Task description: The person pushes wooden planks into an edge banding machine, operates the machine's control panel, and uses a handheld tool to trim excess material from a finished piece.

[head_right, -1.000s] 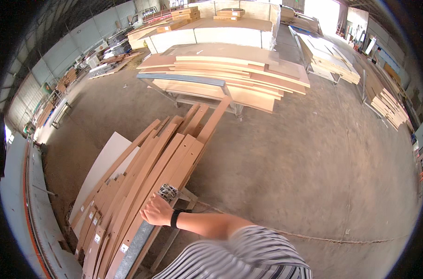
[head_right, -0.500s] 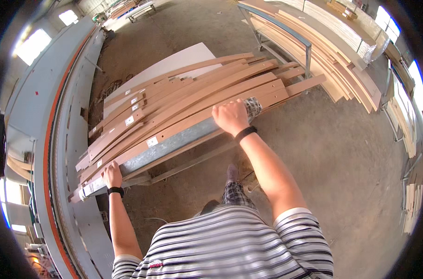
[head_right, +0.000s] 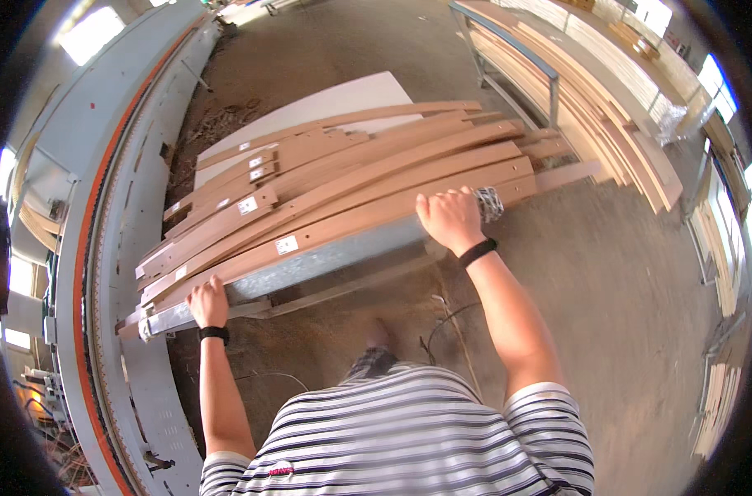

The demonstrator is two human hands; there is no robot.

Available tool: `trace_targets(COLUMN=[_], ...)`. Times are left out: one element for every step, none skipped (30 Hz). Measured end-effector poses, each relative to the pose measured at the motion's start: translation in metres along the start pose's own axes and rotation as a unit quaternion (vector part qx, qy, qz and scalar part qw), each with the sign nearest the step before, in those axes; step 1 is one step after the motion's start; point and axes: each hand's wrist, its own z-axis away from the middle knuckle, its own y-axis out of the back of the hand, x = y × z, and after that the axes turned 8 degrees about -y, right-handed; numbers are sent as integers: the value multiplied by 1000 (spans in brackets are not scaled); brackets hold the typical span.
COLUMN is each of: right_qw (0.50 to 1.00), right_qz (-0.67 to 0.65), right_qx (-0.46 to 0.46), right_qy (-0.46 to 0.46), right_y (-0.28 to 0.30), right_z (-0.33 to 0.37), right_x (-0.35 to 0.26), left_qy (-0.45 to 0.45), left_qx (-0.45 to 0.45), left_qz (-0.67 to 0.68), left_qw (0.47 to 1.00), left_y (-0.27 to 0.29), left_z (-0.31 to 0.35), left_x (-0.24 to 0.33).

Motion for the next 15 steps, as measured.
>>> trace_targets(right_qw=[1000, 999, 1000, 1000, 999, 998, 999, 999, 999, 999, 999, 1000, 999, 998, 997], right_qz=[-14, -28, -7, -6, -28, -51, -39, -40, -42, -43, -33, -13, -10, -7, -20], right_qx=[16, 31, 19, 14, 9, 7, -22, -22, -16, -7, -19, -7, -33, -57, -70], right_qy=[14, 28, 22, 15, 24, 35, 17, 14, 14, 16, 14, 18, 16, 16, 20], right_y=[0, -1, -1, -1, -1, -2, -2, -2, -1, 2, 7, 4, 5, 8, 5], right_z=[-4, -6, -8, -9, -8, -9, -10, -18, -21, -27, -38, -46, -55, -64, -69], right_x=[2, 6, 10, 14, 17, 17, 18, 18, 19, 19, 20, 27, 29, 34, 42], left_qy=[-2, -4, -3, 13, 7, 2, -8, -11, 2, 16, 13, 11, -1, -11, -6], left_qx=[-4, -8, -17, -19, -9, 4, 12, 12, 3, -4, -1, -28, -51, -75, -63], left_qz=[-1, -2, 33, 36, 37, 37, 16, 14, 24, 32, 53, 56, -17, -90, -58], left_qw=[1000, 1000, 999, 999, 999, 999, 1000, 1000, 1000, 999, 998, 998, 999, 993, 996], left_y=[3, 6, 9, 10, 7, 5, 3, 0, 4, 10, 18, 33, 34, 29, 20], left_z=[-4, -7, -10, -9, -8, -7, -9, -16, -17, -19, -23, -29, -28, -26, -25], left_x=[4, 8, 12, 15, 15, 13, 11, 9, 16, 23, 29, 39, 40, 42, 44])
